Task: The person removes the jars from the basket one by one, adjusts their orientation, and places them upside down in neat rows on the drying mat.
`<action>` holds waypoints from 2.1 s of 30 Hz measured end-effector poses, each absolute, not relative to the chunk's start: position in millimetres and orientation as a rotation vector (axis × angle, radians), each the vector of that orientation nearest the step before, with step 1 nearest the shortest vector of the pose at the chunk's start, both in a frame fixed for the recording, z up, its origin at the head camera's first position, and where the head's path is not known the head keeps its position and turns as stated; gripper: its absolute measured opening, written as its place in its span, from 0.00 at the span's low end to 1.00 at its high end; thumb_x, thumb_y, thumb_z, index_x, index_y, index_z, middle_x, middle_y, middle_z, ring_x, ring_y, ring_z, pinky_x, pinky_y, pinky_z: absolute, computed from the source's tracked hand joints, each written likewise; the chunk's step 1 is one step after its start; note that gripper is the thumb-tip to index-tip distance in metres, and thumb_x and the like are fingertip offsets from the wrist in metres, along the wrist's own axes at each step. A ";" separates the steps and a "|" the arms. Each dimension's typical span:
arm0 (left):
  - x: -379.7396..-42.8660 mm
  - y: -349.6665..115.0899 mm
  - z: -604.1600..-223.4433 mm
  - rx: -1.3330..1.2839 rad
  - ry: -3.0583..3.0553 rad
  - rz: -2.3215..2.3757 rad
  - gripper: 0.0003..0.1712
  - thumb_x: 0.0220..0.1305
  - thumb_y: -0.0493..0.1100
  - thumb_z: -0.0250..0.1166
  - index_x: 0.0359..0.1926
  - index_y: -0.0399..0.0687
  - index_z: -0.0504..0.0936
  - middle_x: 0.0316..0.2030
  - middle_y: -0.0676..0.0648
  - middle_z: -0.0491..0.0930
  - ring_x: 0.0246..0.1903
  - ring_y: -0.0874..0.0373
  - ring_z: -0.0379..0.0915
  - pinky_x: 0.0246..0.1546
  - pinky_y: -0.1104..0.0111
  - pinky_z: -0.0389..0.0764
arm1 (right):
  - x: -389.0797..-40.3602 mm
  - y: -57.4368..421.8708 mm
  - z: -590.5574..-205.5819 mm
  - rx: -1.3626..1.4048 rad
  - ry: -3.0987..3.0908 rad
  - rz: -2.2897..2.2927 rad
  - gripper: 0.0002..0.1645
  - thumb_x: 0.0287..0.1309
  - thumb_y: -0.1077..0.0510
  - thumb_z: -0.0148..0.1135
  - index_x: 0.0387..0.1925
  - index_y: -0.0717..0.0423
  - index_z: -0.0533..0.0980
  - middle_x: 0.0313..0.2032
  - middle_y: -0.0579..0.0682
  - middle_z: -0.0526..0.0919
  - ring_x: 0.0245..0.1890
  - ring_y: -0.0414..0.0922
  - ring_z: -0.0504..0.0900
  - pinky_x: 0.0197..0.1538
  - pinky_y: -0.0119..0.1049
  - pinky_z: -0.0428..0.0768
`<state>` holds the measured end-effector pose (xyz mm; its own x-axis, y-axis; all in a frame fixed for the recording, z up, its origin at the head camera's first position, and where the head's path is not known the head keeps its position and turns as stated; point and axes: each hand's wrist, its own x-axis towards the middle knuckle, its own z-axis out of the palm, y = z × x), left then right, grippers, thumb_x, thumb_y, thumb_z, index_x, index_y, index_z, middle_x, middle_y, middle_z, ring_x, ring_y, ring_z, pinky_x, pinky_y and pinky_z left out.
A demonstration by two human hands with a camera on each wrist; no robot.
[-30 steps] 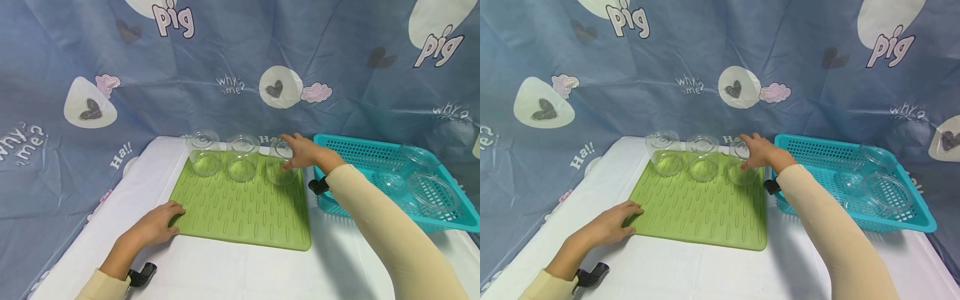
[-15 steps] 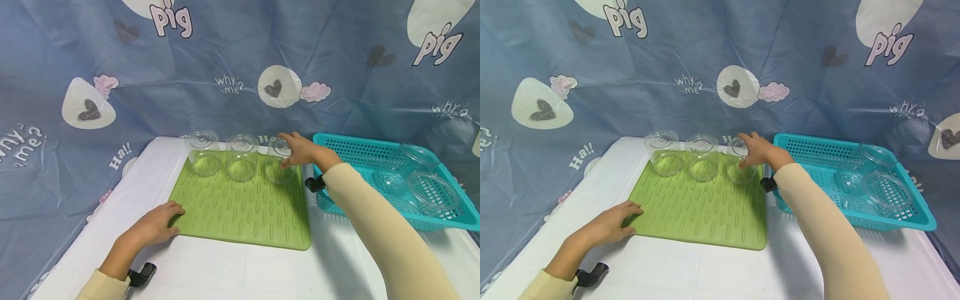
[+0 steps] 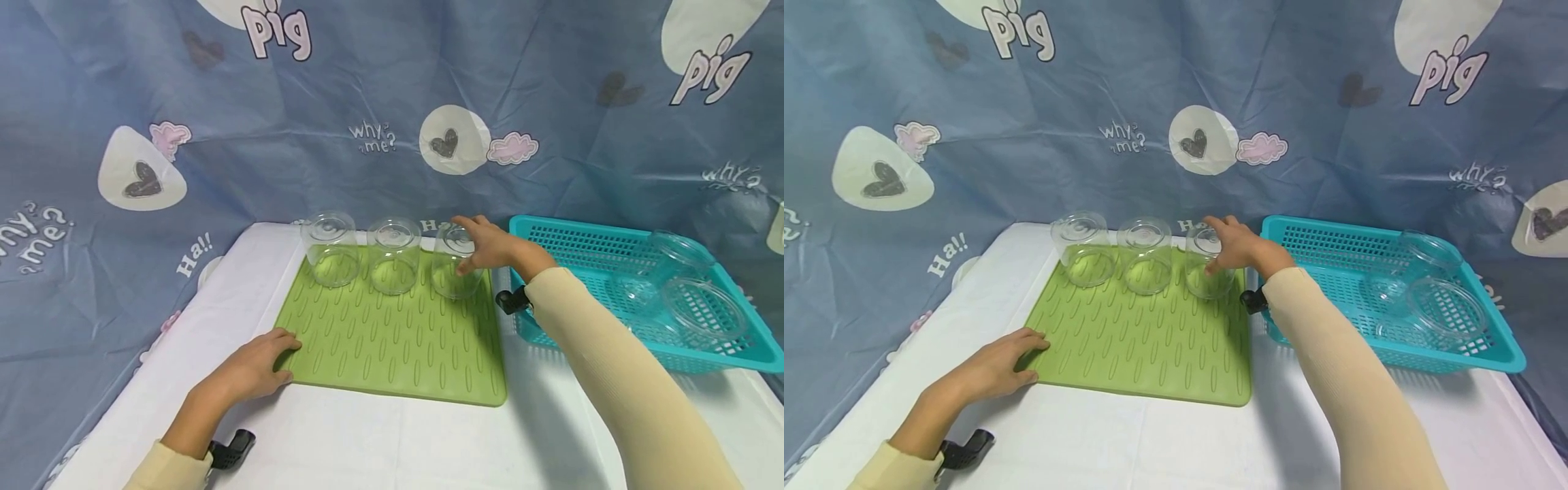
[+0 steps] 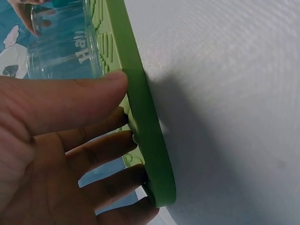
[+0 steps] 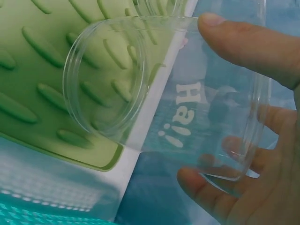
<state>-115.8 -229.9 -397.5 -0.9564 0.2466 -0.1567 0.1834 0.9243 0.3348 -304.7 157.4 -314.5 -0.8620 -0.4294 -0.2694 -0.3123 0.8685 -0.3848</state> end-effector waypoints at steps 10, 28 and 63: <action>-115.2 -230.1 -396.8 0.311 2.890 0.474 0.29 0.56 0.40 0.71 0.60 0.39 0.78 0.64 0.36 0.73 0.63 0.33 0.69 0.62 0.40 0.73 | -306.4 157.2 -314.5 -0.553 2.717 -0.469 0.63 0.54 0.50 0.74 0.79 0.43 0.42 0.75 0.65 0.46 0.74 0.67 0.52 0.65 0.68 0.70; -114.0 -234.6 -407.2 0.342 2.883 0.515 0.29 0.56 0.39 0.71 0.59 0.37 0.78 0.62 0.35 0.73 0.61 0.32 0.70 0.62 0.40 0.73 | -252.2 174.5 -281.8 -0.876 2.905 -0.446 0.64 0.54 0.48 0.74 0.79 0.47 0.41 0.79 0.61 0.37 0.77 0.68 0.44 0.70 0.73 0.57; -110.6 -231.4 -402.9 0.320 2.885 0.540 0.29 0.58 0.38 0.70 0.61 0.39 0.76 0.64 0.36 0.72 0.63 0.32 0.68 0.63 0.40 0.72 | -164.2 353.3 -309.8 -0.653 3.197 -0.547 0.62 0.53 0.53 0.74 0.79 0.53 0.45 0.76 0.70 0.46 0.71 0.77 0.47 0.58 0.82 0.53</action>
